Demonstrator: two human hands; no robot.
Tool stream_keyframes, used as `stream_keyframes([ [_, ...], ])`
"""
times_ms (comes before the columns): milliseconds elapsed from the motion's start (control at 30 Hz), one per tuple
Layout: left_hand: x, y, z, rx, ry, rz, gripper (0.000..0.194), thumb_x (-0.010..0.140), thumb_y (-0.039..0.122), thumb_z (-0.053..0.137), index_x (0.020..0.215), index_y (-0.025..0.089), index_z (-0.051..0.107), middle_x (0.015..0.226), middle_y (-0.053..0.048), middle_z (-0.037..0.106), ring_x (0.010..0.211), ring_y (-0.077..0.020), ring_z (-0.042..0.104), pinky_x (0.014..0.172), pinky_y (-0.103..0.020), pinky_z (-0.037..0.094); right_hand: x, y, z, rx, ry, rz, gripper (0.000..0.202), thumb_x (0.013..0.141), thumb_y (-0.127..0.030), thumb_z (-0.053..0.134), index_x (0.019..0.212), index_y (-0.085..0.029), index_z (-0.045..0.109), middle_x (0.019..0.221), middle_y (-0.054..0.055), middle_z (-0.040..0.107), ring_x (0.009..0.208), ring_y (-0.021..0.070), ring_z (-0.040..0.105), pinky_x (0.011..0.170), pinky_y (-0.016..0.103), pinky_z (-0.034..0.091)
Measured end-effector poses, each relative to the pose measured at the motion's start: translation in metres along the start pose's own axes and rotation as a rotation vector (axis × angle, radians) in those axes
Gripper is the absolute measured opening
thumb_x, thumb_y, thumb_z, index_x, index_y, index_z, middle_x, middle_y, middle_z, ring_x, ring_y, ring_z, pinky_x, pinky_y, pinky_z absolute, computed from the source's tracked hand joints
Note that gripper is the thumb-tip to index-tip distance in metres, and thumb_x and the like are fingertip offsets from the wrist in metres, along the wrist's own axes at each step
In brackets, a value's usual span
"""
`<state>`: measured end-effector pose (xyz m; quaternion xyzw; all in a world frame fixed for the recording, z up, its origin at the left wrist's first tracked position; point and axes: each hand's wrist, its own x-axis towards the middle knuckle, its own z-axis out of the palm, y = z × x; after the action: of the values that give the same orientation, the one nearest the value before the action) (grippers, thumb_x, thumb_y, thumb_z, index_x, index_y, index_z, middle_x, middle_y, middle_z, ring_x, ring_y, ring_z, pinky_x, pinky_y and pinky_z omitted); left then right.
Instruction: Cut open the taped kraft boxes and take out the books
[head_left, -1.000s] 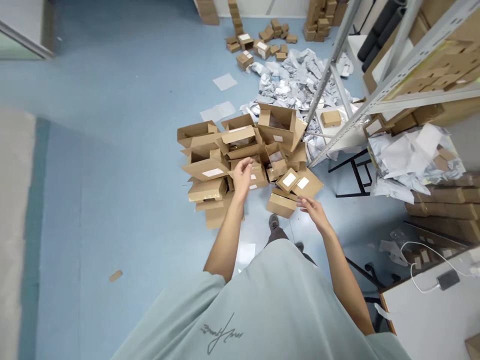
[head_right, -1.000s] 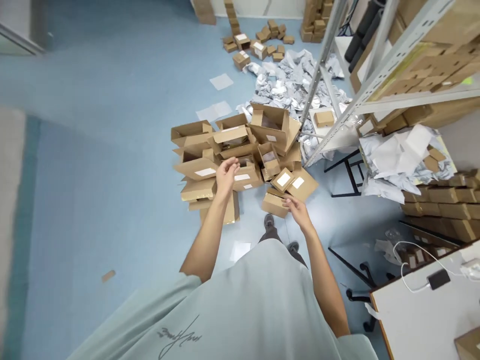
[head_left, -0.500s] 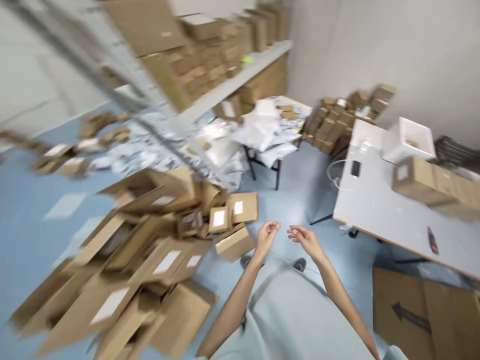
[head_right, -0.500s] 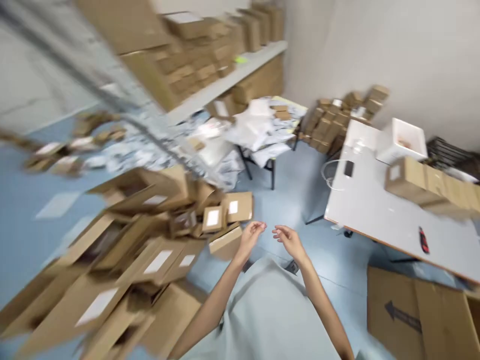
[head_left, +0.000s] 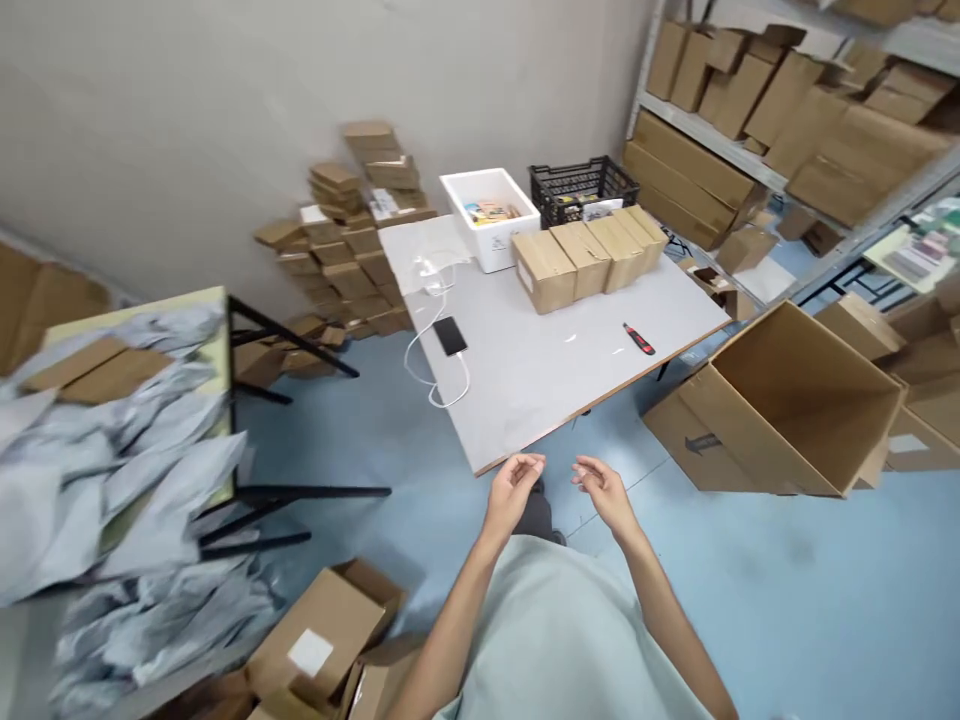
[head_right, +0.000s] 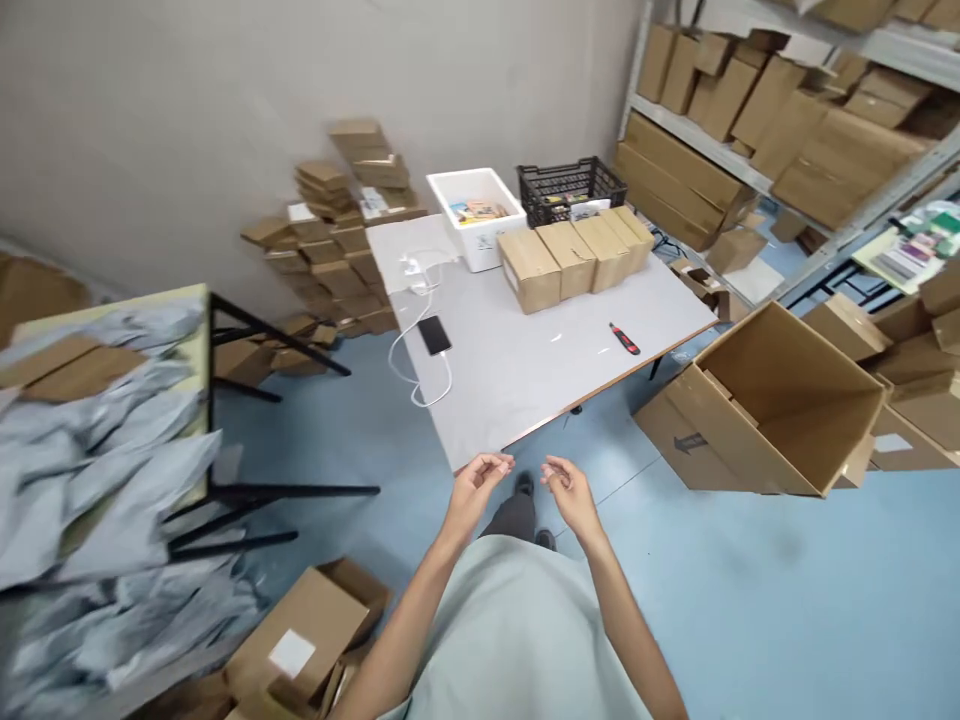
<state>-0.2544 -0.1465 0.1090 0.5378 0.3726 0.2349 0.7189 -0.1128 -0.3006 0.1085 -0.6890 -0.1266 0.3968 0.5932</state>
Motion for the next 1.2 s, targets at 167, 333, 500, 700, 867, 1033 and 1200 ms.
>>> stream_keyframes([
  [167,0.09,0.008,0.019,0.056,-0.043,-0.054,0.053,0.076,0.071,0.091,0.088,0.024,0.072,0.116,-0.013,0.084,0.116,-0.032,0.08,0.116,-0.051,0.059,0.076,-0.01,-0.031,-0.038,0.099,-0.038,0.063,0.083,-0.067,0.083,0.128,-0.023,0.08,0.132,0.018,0.084,0.098,0.0302,0.085,0.092,0.048,0.069],
  [333,0.196,0.027,0.035,0.059,0.014,-0.128,0.047,0.069,0.064,0.093,0.086,0.025,0.073,0.115,-0.012,0.084,0.115,-0.0341,0.08,0.113,-0.052,0.06,0.158,-0.06,-0.072,-0.171,0.194,-0.054,0.062,0.085,-0.067,0.079,0.127,-0.022,0.08,0.133,0.018,0.083,0.099,0.0296,0.084,0.092,0.047,0.068],
  [500,0.304,0.071,0.086,0.055,-0.049,-0.107,0.047,0.07,0.063,0.093,0.089,0.024,0.074,0.114,-0.013,0.085,0.114,-0.0334,0.079,0.114,-0.053,0.059,0.234,-0.124,-0.113,-0.257,0.267,-0.107,0.064,0.089,-0.067,0.075,0.135,-0.023,0.077,0.148,0.02,0.076,0.116,0.0338,0.081,0.095,0.05,0.069],
  [700,0.404,0.12,0.161,0.086,-0.21,0.008,0.043,0.079,0.063,0.09,0.092,0.026,0.074,0.116,-0.013,0.085,0.119,-0.0327,0.079,0.114,-0.052,0.06,0.326,-0.159,-0.17,-0.373,0.312,-0.133,0.072,0.089,-0.072,0.077,0.145,-0.026,0.074,0.155,0.019,0.069,0.139,0.0362,0.071,0.108,0.054,0.066],
  [867,0.442,0.134,0.212,0.124,-0.166,0.022,0.043,0.088,0.065,0.085,0.102,0.025,0.079,0.123,-0.013,0.085,0.122,-0.0331,0.079,0.116,-0.052,0.06,0.442,-0.192,-0.229,-0.522,0.251,-0.205,0.086,0.09,-0.079,0.073,0.152,-0.019,0.069,0.167,0.025,0.059,0.157,0.0404,0.057,0.123,0.062,0.056],
  [1033,0.453,0.13,0.273,0.162,-0.022,-0.098,0.048,0.087,0.068,0.085,0.108,0.026,0.083,0.122,-0.013,0.086,0.119,-0.0339,0.081,0.115,-0.052,0.061,0.602,-0.256,-0.265,-0.709,0.172,-0.448,0.087,0.101,-0.074,0.065,0.164,-0.014,0.059,0.178,0.028,0.045,0.17,0.0409,0.039,0.139,0.064,0.035],
  [1200,0.471,0.134,0.345,0.175,0.0,-0.145,0.044,0.091,0.067,0.082,0.11,0.028,0.085,0.122,-0.012,0.086,0.118,-0.0325,0.081,0.112,-0.05,0.063,0.746,-0.287,-0.27,-0.913,0.157,-0.41,0.109,0.096,-0.084,0.067,0.175,-0.012,0.046,0.191,0.029,0.014,0.179,0.0476,0.006,0.14,0.071,0.019],
])
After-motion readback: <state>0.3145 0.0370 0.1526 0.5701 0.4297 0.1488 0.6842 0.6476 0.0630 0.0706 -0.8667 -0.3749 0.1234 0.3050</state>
